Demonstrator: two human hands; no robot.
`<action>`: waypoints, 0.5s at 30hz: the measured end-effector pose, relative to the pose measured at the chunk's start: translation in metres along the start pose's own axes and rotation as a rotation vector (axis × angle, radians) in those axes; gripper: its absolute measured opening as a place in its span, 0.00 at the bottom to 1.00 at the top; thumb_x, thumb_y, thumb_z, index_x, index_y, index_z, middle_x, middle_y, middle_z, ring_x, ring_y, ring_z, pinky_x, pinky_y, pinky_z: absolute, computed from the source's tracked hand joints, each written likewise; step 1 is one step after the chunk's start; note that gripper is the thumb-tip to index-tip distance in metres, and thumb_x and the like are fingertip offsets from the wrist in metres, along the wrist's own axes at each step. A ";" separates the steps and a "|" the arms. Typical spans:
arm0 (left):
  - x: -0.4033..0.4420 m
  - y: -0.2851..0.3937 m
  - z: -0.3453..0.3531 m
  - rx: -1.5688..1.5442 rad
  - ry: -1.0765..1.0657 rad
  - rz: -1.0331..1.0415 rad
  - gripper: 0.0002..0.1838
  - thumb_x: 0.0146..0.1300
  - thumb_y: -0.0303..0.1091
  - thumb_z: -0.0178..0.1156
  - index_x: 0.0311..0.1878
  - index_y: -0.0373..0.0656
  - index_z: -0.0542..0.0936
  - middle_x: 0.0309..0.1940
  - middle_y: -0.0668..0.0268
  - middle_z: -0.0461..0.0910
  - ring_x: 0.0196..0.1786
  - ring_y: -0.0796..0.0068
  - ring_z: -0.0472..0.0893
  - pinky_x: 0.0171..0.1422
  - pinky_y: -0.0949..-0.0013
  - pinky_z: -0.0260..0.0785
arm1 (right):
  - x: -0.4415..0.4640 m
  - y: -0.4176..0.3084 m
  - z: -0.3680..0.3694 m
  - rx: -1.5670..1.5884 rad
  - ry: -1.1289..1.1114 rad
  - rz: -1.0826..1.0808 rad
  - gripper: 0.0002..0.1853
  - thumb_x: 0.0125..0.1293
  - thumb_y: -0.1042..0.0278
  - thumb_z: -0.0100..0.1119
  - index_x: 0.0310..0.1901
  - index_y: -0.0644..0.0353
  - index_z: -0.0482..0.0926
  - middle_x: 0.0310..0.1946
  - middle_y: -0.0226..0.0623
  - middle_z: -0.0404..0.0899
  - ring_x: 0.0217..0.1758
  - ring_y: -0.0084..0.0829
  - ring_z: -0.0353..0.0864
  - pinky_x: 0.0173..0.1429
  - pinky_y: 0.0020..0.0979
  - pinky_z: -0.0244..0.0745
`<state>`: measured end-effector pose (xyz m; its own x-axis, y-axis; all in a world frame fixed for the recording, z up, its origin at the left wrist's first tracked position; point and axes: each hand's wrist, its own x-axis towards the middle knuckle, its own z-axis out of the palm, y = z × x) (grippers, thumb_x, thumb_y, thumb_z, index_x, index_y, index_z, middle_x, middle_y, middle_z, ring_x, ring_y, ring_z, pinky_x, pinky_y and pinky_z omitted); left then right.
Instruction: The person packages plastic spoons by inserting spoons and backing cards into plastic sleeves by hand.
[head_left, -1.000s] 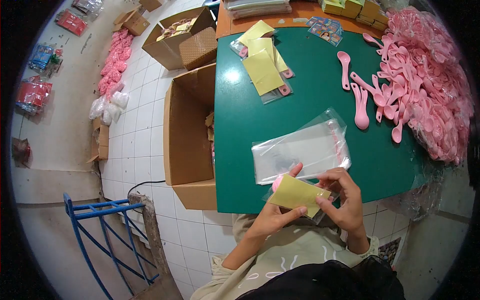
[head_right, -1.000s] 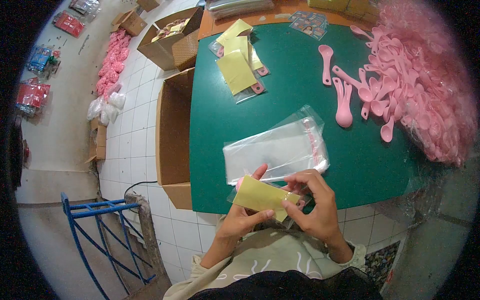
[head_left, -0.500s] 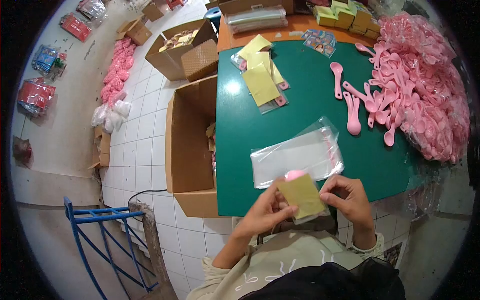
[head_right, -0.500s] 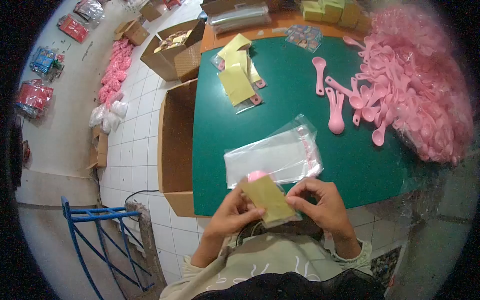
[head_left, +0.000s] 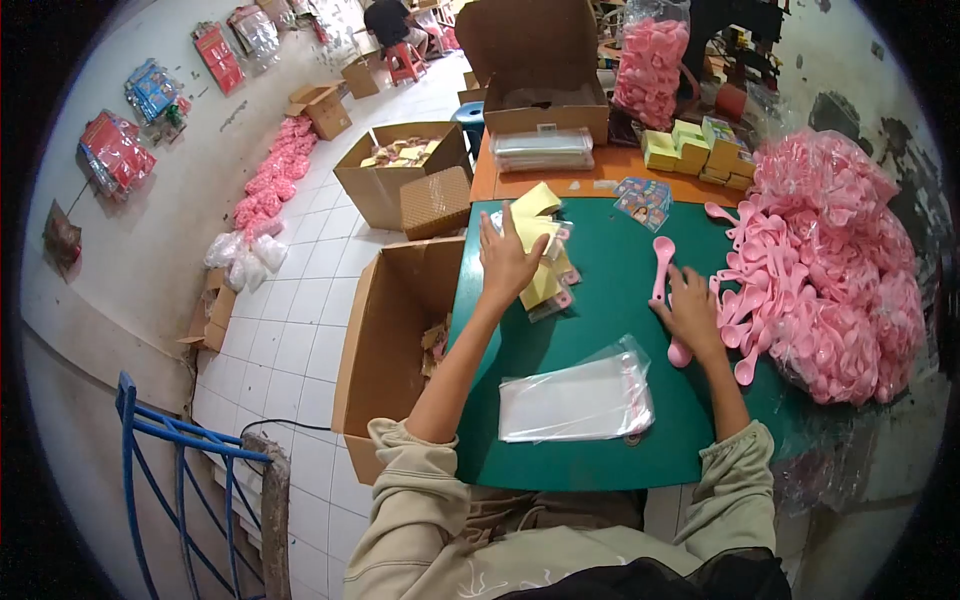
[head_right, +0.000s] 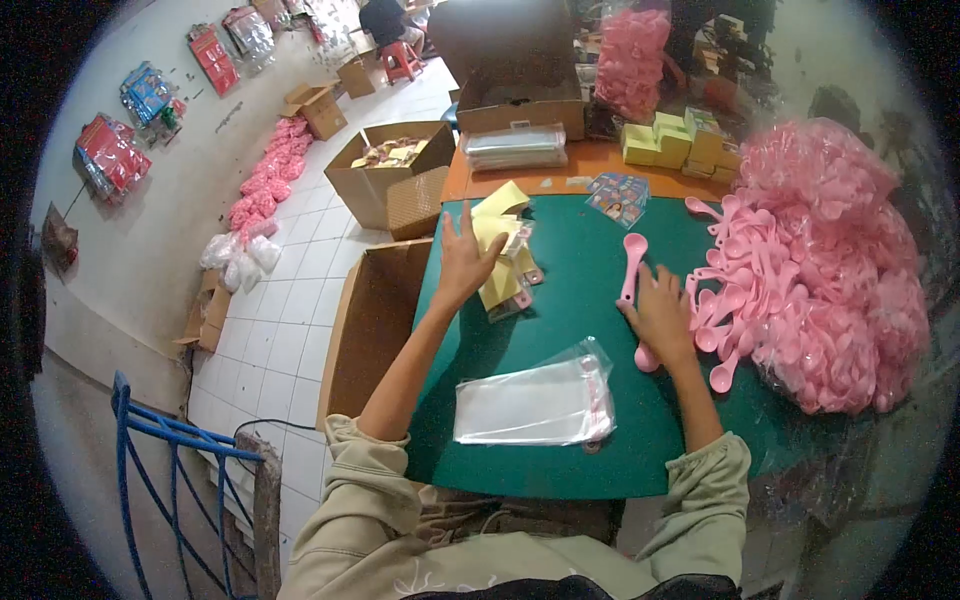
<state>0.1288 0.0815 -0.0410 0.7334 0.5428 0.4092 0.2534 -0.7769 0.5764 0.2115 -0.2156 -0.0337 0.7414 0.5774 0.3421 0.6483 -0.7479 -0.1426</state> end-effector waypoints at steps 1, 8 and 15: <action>0.004 0.019 -0.010 0.085 -0.066 -0.039 0.46 0.55 0.63 0.56 0.72 0.52 0.51 0.69 0.36 0.41 0.70 0.30 0.42 0.65 0.31 0.45 | -0.003 -0.003 0.004 -0.002 -0.016 0.010 0.31 0.55 0.53 0.63 0.59 0.56 0.67 0.58 0.47 0.66 0.62 0.46 0.62 0.61 0.51 0.60; 0.032 0.044 0.016 0.414 -0.328 -0.083 0.49 0.43 0.74 0.57 0.70 0.76 0.52 0.72 0.44 0.35 0.71 0.31 0.34 0.56 0.15 0.31 | -0.009 -0.009 0.009 -0.077 0.021 -0.026 0.27 0.59 0.53 0.58 0.58 0.55 0.68 0.58 0.46 0.66 0.61 0.44 0.63 0.59 0.51 0.60; 0.024 0.021 0.008 0.481 -0.289 -0.088 0.39 0.47 0.54 0.61 0.66 0.74 0.60 0.66 0.56 0.59 0.68 0.44 0.58 0.60 0.22 0.46 | -0.009 -0.011 0.007 -0.111 0.031 -0.039 0.26 0.60 0.54 0.57 0.58 0.55 0.68 0.58 0.47 0.66 0.61 0.44 0.63 0.60 0.51 0.59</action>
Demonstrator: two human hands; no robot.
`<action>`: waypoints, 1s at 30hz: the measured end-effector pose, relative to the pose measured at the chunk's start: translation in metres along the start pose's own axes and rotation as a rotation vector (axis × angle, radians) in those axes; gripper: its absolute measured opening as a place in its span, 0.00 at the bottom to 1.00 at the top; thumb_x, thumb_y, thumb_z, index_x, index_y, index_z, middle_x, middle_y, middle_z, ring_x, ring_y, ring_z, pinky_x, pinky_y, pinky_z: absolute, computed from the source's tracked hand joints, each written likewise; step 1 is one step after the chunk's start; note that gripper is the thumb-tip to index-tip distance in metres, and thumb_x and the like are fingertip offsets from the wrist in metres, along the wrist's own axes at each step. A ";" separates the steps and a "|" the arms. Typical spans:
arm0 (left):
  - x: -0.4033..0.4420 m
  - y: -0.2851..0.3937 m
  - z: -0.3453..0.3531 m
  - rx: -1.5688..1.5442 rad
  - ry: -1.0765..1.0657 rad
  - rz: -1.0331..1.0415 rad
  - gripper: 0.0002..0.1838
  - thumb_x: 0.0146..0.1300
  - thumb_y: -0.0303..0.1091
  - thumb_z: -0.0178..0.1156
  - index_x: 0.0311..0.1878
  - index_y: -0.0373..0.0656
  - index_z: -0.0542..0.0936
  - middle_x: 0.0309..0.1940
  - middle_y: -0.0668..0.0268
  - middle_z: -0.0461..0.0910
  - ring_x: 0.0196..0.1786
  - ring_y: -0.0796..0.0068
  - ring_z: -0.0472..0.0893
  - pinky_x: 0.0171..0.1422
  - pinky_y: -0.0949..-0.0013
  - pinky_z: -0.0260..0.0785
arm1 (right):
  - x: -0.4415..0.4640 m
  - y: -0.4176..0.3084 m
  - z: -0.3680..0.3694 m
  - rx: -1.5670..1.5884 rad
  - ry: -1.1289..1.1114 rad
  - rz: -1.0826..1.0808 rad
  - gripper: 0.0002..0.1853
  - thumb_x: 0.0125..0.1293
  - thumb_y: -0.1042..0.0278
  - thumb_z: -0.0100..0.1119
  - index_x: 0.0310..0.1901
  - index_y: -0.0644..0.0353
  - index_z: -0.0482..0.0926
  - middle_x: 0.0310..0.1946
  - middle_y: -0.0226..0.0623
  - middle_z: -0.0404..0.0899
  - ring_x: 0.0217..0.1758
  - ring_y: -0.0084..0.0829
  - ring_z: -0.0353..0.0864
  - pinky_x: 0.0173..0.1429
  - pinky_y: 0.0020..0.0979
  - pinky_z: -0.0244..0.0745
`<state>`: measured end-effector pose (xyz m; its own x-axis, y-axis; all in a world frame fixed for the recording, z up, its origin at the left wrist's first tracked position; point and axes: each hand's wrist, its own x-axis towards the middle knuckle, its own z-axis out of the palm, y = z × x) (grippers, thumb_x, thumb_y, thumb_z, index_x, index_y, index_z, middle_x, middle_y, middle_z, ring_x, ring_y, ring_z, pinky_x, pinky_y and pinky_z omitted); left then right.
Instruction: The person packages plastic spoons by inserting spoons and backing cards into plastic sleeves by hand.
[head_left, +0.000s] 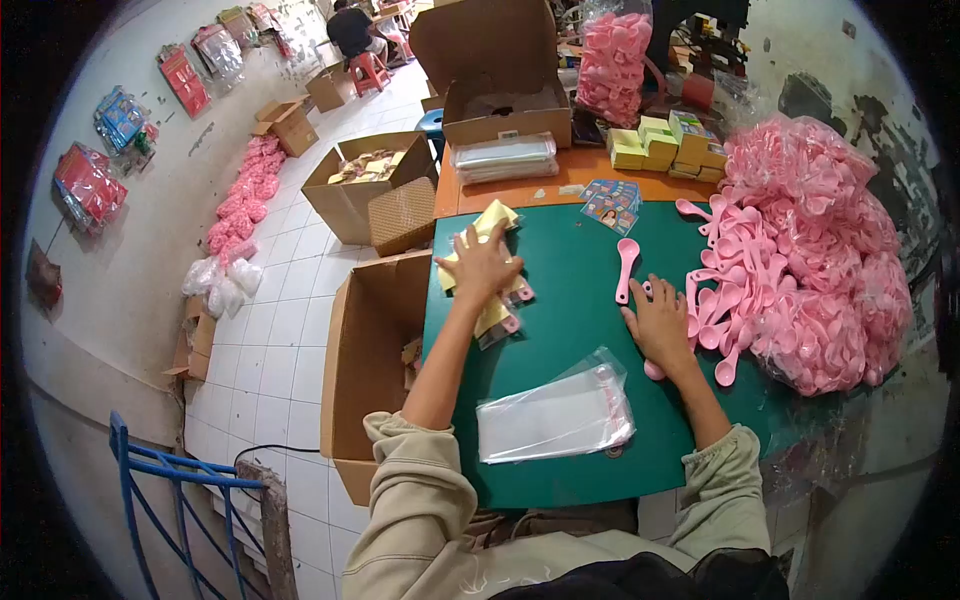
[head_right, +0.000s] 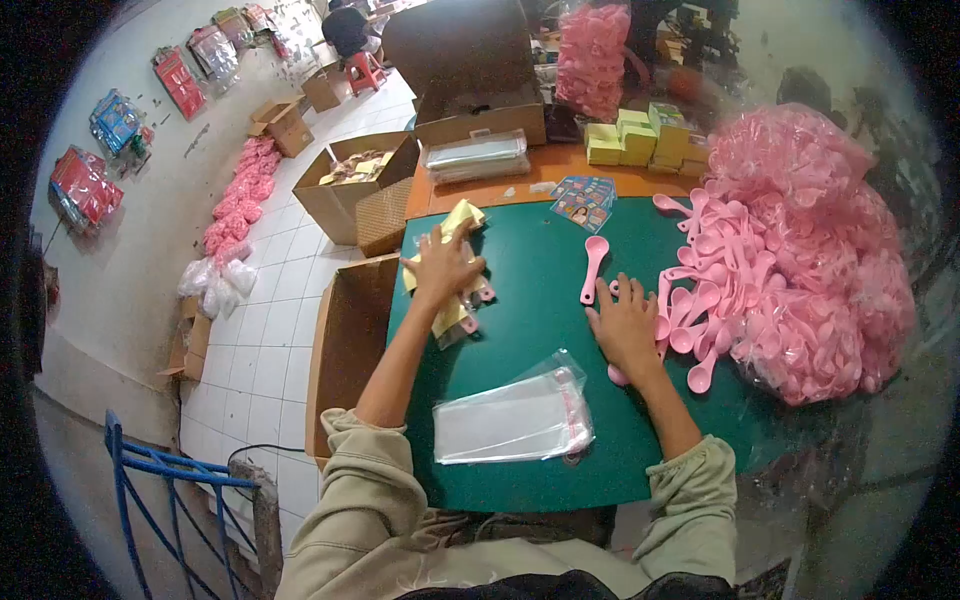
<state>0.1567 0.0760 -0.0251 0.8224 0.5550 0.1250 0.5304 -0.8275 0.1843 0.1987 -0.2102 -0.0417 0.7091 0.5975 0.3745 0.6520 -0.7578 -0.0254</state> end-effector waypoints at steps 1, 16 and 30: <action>-0.004 -0.010 -0.002 -0.036 0.008 0.015 0.39 0.46 0.52 0.62 0.65 0.72 0.62 0.65 0.56 0.60 0.67 0.45 0.60 0.59 0.23 0.49 | -0.002 0.000 0.001 0.000 0.002 0.000 0.26 0.60 0.54 0.57 0.58 0.55 0.68 0.59 0.47 0.66 0.61 0.44 0.63 0.60 0.52 0.59; -0.038 -0.230 0.016 -0.260 0.196 0.139 0.33 0.45 0.30 0.62 0.61 0.51 0.70 0.56 0.51 0.71 0.59 0.53 0.71 0.64 0.59 0.64 | -0.002 0.004 0.006 0.055 -0.009 0.011 0.26 0.61 0.55 0.57 0.59 0.54 0.68 0.59 0.48 0.66 0.61 0.45 0.64 0.62 0.52 0.58; -0.127 -0.049 -0.065 -0.580 -0.103 0.349 0.11 0.60 0.35 0.61 0.39 0.36 0.78 0.38 0.56 0.75 0.38 0.66 0.80 0.40 0.67 0.74 | 0.005 0.016 0.002 0.305 0.045 0.012 0.19 0.60 0.73 0.54 0.54 0.65 0.71 0.50 0.48 0.70 0.54 0.46 0.69 0.59 0.42 0.64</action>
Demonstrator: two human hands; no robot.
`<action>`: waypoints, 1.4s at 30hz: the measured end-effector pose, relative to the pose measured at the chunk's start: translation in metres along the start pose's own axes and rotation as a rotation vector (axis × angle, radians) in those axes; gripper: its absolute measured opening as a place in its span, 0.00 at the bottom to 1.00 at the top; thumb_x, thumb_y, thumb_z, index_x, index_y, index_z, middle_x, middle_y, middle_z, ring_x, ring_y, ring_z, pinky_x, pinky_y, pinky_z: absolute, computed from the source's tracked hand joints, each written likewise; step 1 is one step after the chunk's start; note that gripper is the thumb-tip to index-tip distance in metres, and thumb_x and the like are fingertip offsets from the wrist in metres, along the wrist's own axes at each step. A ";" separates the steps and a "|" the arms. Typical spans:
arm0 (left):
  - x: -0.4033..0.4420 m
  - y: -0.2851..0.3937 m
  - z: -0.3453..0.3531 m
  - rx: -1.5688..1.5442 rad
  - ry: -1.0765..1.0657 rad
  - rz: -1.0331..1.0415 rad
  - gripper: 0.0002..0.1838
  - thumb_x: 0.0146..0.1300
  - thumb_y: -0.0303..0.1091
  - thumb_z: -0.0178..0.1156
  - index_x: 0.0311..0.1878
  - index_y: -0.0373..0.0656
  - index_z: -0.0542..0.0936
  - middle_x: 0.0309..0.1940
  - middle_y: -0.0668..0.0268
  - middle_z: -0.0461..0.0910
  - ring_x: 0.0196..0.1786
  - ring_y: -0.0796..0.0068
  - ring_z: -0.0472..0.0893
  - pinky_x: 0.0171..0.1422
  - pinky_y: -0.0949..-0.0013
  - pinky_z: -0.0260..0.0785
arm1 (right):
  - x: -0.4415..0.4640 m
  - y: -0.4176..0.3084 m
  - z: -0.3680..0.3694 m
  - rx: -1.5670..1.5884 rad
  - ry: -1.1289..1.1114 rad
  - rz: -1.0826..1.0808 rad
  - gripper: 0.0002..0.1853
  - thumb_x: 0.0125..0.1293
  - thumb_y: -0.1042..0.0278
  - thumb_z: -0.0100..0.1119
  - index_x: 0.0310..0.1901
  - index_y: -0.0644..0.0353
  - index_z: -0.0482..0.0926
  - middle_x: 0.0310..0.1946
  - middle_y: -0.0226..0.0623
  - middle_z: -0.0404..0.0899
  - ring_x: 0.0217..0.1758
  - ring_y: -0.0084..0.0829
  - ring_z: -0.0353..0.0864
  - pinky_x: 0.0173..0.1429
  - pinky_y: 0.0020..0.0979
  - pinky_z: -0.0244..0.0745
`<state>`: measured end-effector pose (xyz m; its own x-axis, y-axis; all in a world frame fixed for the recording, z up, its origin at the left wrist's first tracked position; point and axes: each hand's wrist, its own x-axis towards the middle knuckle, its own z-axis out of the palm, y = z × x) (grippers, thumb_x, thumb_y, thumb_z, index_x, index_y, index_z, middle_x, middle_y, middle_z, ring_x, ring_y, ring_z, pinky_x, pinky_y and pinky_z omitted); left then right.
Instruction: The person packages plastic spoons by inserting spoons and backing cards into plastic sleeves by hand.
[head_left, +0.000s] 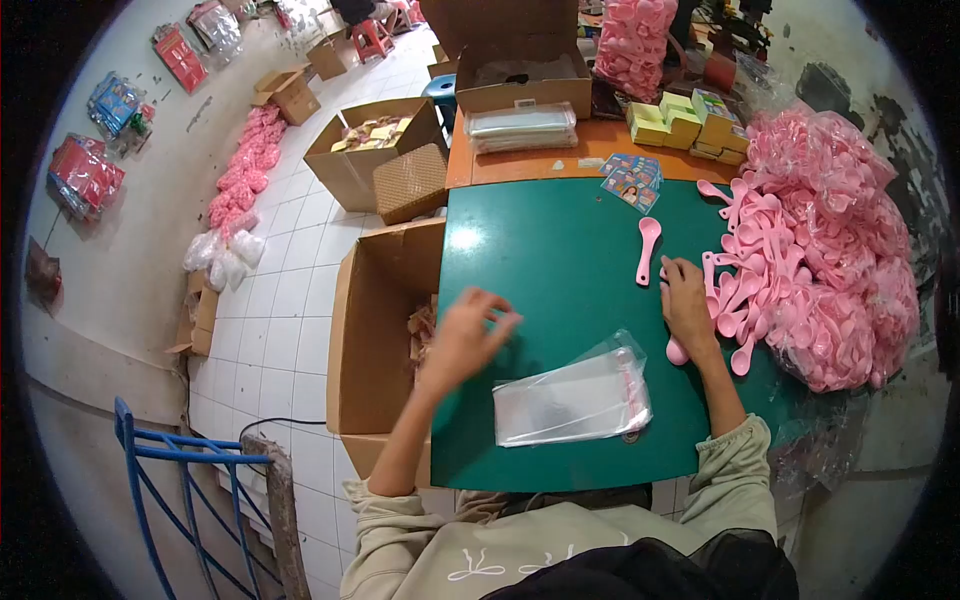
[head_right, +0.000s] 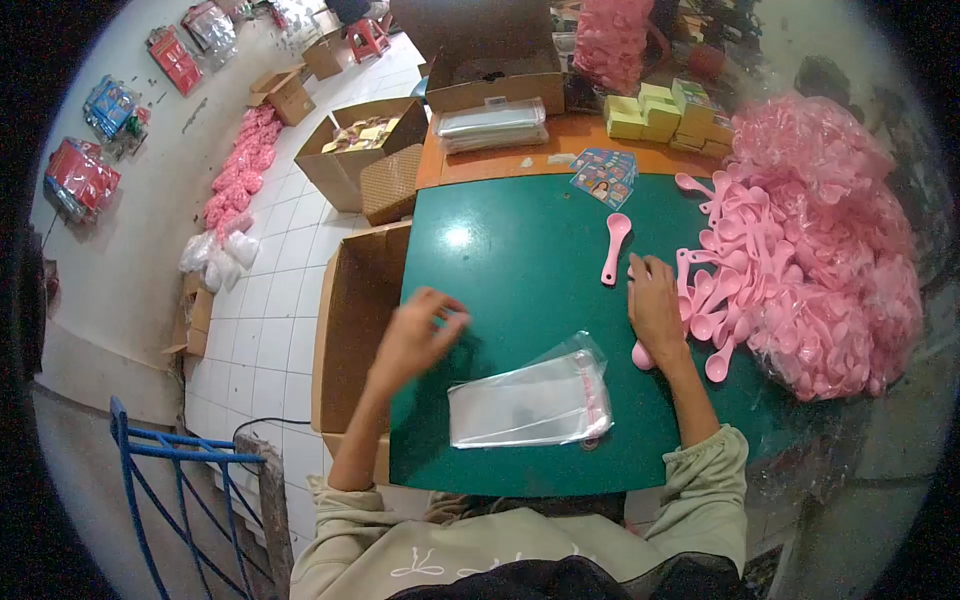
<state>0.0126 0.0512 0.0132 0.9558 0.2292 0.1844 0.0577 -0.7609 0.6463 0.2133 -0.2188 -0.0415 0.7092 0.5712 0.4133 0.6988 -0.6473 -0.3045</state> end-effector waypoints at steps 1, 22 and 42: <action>0.001 0.022 0.012 -0.024 -0.111 0.004 0.13 0.60 0.38 0.61 0.38 0.37 0.79 0.37 0.56 0.74 0.39 0.65 0.80 0.41 0.65 0.74 | 0.000 0.007 0.002 0.042 -0.007 0.017 0.19 0.60 0.74 0.54 0.54 0.65 0.71 0.48 0.48 0.70 0.52 0.46 0.70 0.57 0.42 0.65; 0.030 0.030 0.076 -0.695 -0.333 -0.050 0.07 0.56 0.26 0.60 0.35 0.37 0.72 0.31 0.60 0.83 0.35 0.72 0.82 0.42 0.71 0.73 | 0.013 -0.024 -0.065 0.257 0.364 0.108 0.13 0.62 0.76 0.55 0.49 0.60 0.78 0.35 0.38 0.75 0.36 0.29 0.74 0.42 0.30 0.72; 0.035 0.027 0.077 -0.954 -0.380 -0.299 0.20 0.54 0.29 0.68 0.49 0.39 0.72 0.29 0.64 0.83 0.33 0.81 0.80 0.41 0.76 0.71 | -0.012 -0.063 -0.043 0.949 0.249 0.202 0.13 0.62 0.78 0.58 0.48 0.65 0.70 0.31 0.32 0.76 0.30 0.20 0.78 0.33 0.21 0.74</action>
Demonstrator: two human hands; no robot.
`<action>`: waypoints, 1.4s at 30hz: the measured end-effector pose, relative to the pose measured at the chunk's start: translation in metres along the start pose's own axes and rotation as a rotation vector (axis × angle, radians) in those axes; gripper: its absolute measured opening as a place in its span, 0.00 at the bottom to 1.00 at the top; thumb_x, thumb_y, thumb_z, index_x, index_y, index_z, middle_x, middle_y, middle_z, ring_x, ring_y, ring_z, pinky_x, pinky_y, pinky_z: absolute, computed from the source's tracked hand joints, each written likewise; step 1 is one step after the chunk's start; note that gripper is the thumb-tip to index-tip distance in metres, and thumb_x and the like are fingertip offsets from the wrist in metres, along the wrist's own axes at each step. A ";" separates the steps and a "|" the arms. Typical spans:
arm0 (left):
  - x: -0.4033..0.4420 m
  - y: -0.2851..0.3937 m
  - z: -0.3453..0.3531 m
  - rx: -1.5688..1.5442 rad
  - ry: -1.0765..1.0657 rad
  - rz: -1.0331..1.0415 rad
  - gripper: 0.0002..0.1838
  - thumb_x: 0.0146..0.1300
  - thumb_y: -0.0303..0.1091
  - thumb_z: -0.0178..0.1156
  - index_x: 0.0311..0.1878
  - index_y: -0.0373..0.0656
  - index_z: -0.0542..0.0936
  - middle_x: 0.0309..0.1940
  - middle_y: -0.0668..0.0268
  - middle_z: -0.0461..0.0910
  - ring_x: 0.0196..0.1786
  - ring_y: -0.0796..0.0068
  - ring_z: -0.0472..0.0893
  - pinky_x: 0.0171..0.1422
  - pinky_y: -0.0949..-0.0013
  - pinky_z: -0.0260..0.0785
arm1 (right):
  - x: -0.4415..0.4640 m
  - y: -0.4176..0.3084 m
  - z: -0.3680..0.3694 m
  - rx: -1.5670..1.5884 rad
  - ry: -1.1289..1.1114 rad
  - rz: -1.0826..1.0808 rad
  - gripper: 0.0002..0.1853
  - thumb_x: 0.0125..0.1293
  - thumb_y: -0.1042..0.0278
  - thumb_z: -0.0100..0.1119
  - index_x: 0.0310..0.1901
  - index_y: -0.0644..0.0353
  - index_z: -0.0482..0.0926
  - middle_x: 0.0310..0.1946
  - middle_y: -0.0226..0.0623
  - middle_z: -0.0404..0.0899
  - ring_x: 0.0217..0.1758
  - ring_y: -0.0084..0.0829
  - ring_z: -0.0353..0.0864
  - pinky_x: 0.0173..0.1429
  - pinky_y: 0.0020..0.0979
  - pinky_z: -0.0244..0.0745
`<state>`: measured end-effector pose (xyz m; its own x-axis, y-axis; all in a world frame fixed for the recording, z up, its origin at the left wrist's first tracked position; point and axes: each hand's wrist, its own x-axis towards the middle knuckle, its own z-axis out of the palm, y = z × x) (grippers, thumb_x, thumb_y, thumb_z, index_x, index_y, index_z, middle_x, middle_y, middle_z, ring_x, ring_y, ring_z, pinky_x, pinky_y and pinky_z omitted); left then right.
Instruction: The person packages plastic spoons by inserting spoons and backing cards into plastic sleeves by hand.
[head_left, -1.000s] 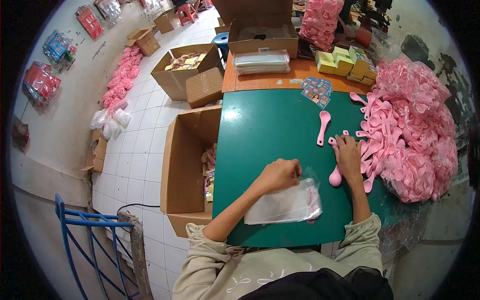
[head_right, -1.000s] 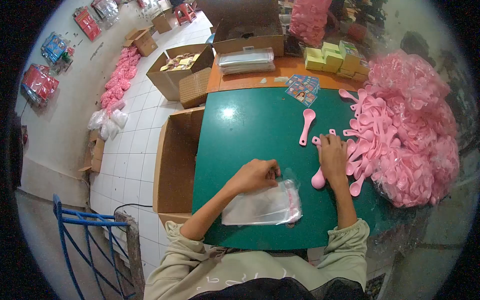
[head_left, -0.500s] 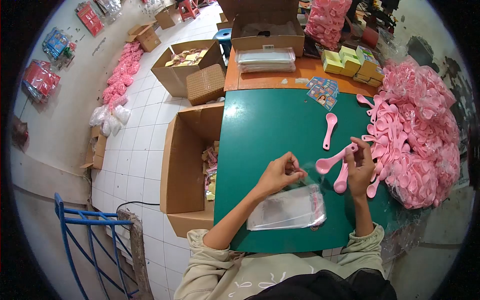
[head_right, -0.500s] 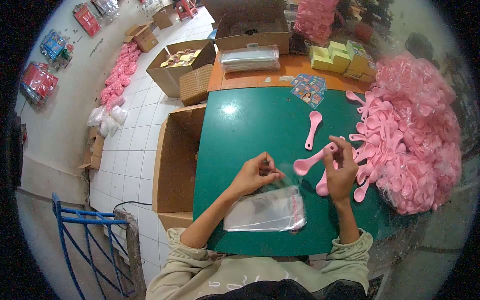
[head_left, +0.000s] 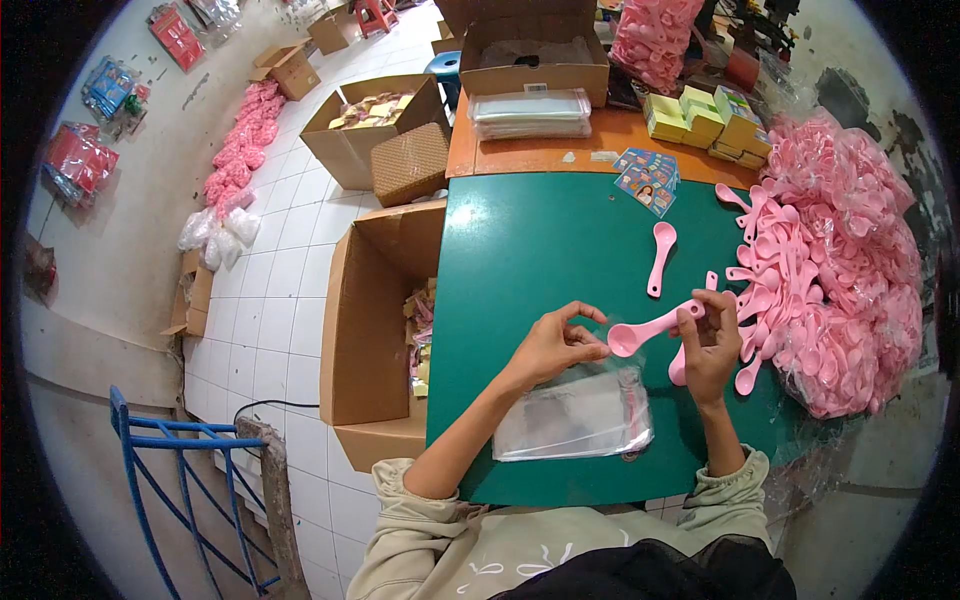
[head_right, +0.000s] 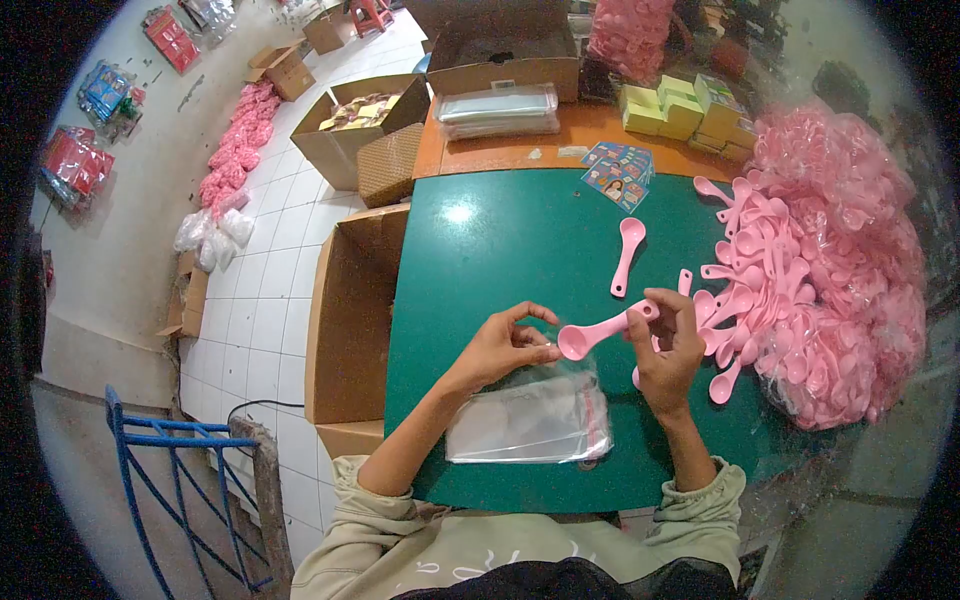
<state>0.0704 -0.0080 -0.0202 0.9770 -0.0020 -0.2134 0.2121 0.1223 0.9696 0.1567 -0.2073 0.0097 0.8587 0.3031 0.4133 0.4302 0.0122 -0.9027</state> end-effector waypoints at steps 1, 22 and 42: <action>-0.001 0.002 0.000 -0.009 -0.001 -0.015 0.21 0.54 0.29 0.68 0.49 0.39 0.72 0.30 0.63 0.83 0.34 0.81 0.80 0.42 0.76 0.71 | 0.000 -0.001 0.000 -0.006 -0.002 0.006 0.13 0.62 0.78 0.58 0.48 0.65 0.70 0.31 0.32 0.76 0.30 0.20 0.78 0.33 0.21 0.74; 0.034 0.032 -0.004 0.078 -0.093 0.184 0.19 0.68 0.45 0.53 0.43 0.37 0.82 0.25 0.73 0.77 0.28 0.85 0.72 0.30 0.79 0.62 | 0.041 -0.021 0.006 -0.026 -0.103 -0.130 0.17 0.65 0.62 0.58 0.46 0.64 0.66 0.32 0.37 0.77 0.32 0.23 0.79 0.37 0.23 0.75; 0.021 0.068 -0.034 -0.214 0.052 0.202 0.16 0.69 0.37 0.51 0.46 0.31 0.78 0.37 0.56 0.82 0.39 0.74 0.82 0.44 0.77 0.74 | 0.184 0.132 -0.002 -0.795 -0.438 0.136 0.17 0.47 0.65 0.67 0.35 0.65 0.72 0.32 0.39 0.74 0.32 0.36 0.76 0.40 0.33 0.72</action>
<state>0.1049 0.0343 0.0372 0.9951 0.0938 -0.0301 -0.0016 0.3214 0.9469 0.3722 -0.1523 -0.0336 0.8034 0.5898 0.0810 0.5376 -0.6602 -0.5245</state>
